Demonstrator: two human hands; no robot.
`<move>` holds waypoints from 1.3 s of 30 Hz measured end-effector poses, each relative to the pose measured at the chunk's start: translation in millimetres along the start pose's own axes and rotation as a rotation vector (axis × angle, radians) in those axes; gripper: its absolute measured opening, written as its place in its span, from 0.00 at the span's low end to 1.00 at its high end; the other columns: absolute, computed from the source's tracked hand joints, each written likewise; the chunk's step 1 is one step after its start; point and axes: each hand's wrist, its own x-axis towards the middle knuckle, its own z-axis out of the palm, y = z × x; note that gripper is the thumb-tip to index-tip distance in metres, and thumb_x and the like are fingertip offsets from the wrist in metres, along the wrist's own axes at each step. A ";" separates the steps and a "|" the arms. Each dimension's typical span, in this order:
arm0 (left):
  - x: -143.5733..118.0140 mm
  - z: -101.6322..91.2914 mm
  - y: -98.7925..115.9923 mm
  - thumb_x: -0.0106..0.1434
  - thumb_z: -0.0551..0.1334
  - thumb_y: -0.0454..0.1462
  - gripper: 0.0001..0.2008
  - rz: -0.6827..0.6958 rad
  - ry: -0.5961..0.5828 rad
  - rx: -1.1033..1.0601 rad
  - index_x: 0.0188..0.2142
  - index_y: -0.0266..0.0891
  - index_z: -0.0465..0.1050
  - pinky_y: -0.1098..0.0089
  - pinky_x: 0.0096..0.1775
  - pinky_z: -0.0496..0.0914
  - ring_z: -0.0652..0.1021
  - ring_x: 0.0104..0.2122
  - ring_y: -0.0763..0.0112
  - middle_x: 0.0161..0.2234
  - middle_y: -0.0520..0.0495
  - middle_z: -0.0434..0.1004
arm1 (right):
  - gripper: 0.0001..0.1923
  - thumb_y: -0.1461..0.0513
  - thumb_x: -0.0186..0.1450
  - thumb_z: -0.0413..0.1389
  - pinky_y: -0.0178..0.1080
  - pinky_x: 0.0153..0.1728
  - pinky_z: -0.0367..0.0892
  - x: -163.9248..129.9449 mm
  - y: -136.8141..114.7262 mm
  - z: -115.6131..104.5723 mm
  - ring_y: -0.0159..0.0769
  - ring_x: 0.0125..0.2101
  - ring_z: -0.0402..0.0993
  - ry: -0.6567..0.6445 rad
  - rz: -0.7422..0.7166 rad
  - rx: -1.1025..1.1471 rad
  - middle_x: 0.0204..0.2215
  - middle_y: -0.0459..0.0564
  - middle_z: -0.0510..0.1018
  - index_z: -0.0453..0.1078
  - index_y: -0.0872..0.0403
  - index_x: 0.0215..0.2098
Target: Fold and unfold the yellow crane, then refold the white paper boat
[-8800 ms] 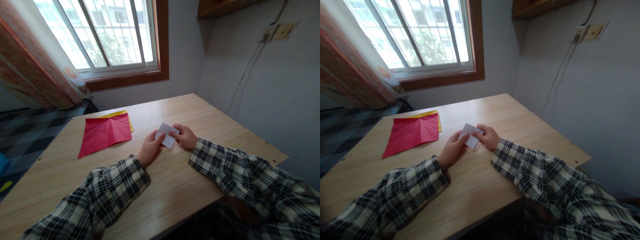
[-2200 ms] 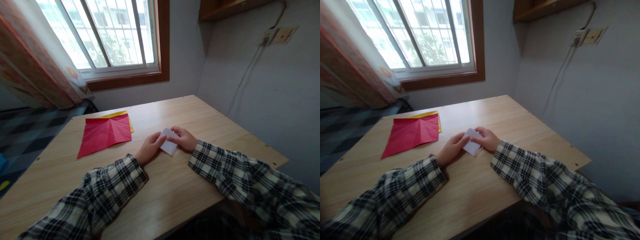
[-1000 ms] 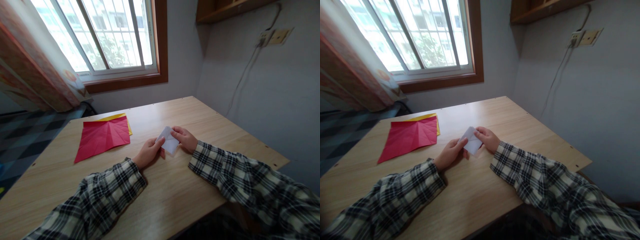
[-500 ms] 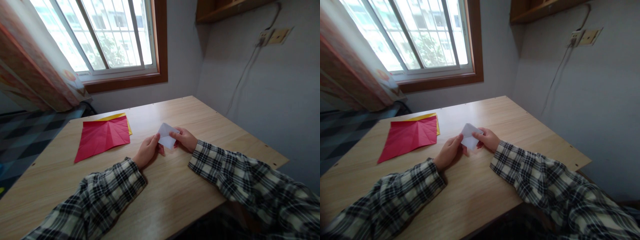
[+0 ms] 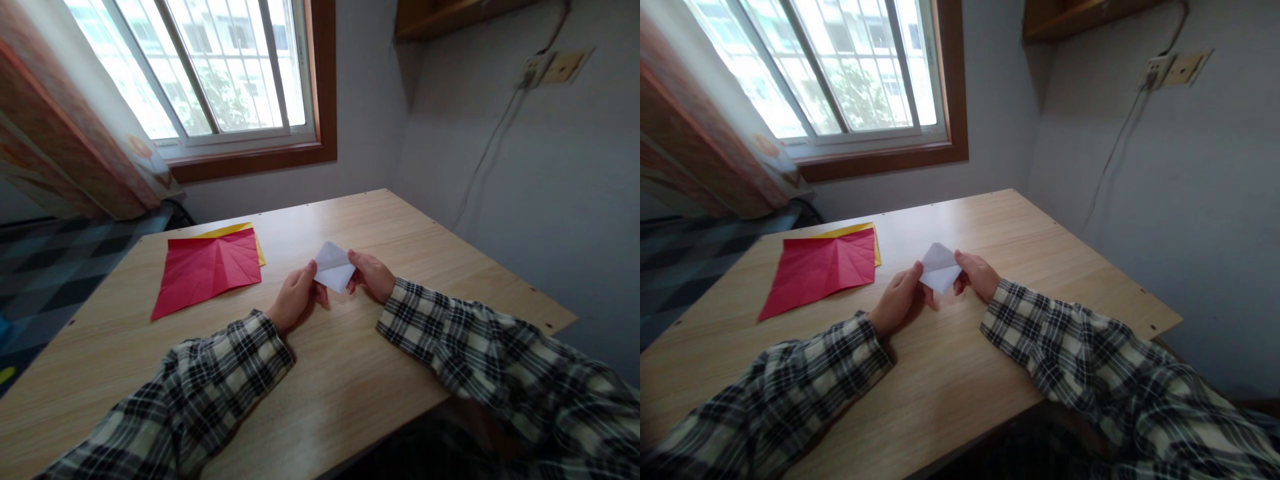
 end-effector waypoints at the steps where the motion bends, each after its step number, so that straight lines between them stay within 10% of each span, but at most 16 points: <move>1: 0.5 0.2 -0.5 0.69 0.46 0.58 0.34 -0.001 0.017 -0.019 0.20 0.35 0.69 0.68 0.30 0.69 0.73 0.22 0.68 0.19 0.43 0.72 | 0.29 0.38 0.61 0.52 0.32 0.17 0.64 0.1 0.0 -0.1 0.28 0.15 0.64 0.002 -0.004 -0.005 0.15 0.44 0.69 0.67 0.55 0.27; 8: 6.6 -8.1 -10.7 0.67 0.54 0.37 0.23 0.238 0.326 0.113 0.61 0.44 0.59 0.62 0.44 0.73 0.73 0.48 0.64 0.57 0.40 0.67 | 0.27 0.42 0.63 0.52 0.32 0.15 0.60 2.6 -2.1 -2.4 0.28 0.13 0.61 0.047 -0.040 0.034 0.12 0.43 0.66 0.65 0.55 0.20; 14: -0.3 -7.8 -13.4 0.57 0.58 0.27 0.42 0.438 0.175 0.470 0.68 0.51 0.46 0.52 0.56 0.66 0.62 0.62 0.55 0.67 0.40 0.50 | 0.22 0.47 0.63 0.53 0.32 0.15 0.60 2.7 -4.7 -1.2 0.28 0.12 0.59 0.079 0.005 0.071 0.10 0.42 0.64 0.64 0.54 0.20; 30: 0.9 -11.6 -7.8 0.65 0.62 0.37 0.18 0.457 0.108 0.570 0.54 0.46 0.74 0.50 0.62 0.59 0.62 0.63 0.55 0.66 0.41 0.57 | 0.23 0.49 0.66 0.50 0.31 0.11 0.56 1.4 4.2 -4.3 0.28 0.10 0.61 -0.032 0.055 -0.017 0.09 0.42 0.65 0.66 0.55 0.19; 39: 6.6 -8.2 -11.0 0.66 0.58 0.49 0.21 0.151 0.222 0.265 0.37 0.32 0.79 0.64 0.41 0.72 0.78 0.36 0.62 0.35 0.42 0.81 | 0.35 0.35 0.64 0.43 0.32 0.16 0.62 0.4 0.9 0.9 0.28 0.13 0.65 -0.009 0.028 -0.057 0.11 0.42 0.65 0.60 0.54 0.19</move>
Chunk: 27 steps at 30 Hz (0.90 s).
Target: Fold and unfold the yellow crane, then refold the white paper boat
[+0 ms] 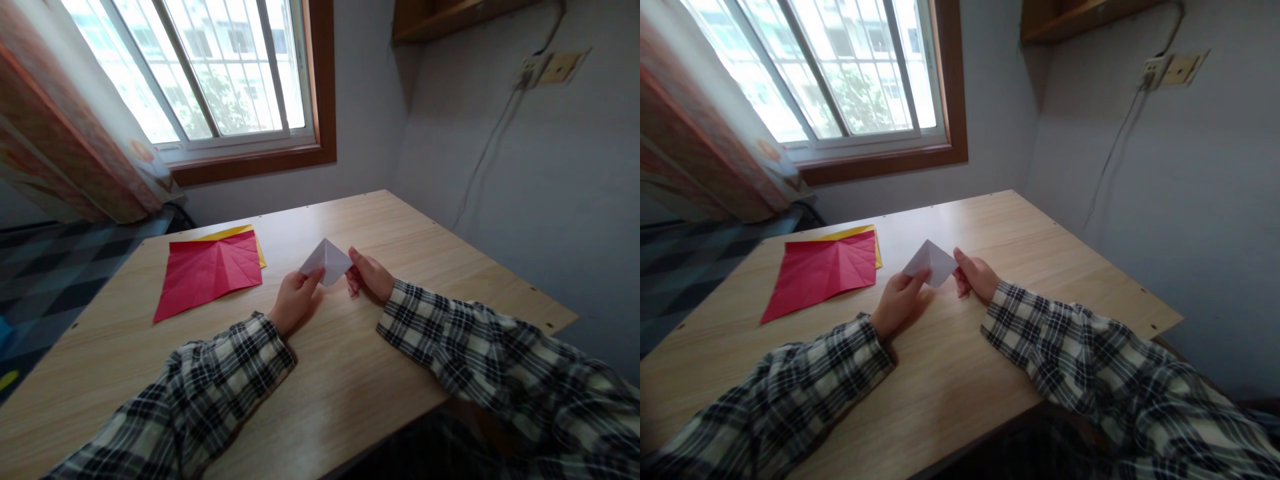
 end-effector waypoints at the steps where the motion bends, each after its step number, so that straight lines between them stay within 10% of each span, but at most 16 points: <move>1: -0.3 0.5 0.1 0.65 0.58 0.50 0.22 -0.038 -0.006 -0.026 0.36 0.31 0.79 0.65 0.39 0.72 0.77 0.34 0.63 0.34 0.43 0.81 | 0.34 0.35 0.64 0.43 0.31 0.17 0.63 -0.2 0.3 -0.2 0.28 0.14 0.65 0.018 -0.038 -0.025 0.13 0.43 0.66 0.62 0.54 0.22; 9: -2.1 0.9 6.5 0.63 0.60 0.49 0.20 -0.055 -0.089 -0.111 0.35 0.32 0.77 0.67 0.38 0.71 0.77 0.32 0.65 0.32 0.44 0.81 | 0.19 0.48 0.66 0.55 0.30 0.20 0.66 -6.7 -3.4 -0.5 0.26 0.21 0.68 -0.046 -0.292 -0.267 0.25 0.43 0.73 0.68 0.55 0.42; 27: -2.5 1.5 10.5 0.63 0.59 0.47 0.18 -0.132 -0.101 -0.234 0.34 0.33 0.75 0.63 0.43 0.71 0.77 0.35 0.62 0.34 0.43 0.80 | 0.17 0.51 0.65 0.57 0.31 0.19 0.67 -8.7 -6.3 2.6 0.27 0.20 0.69 -0.031 -0.318 -0.225 0.26 0.45 0.75 0.70 0.57 0.43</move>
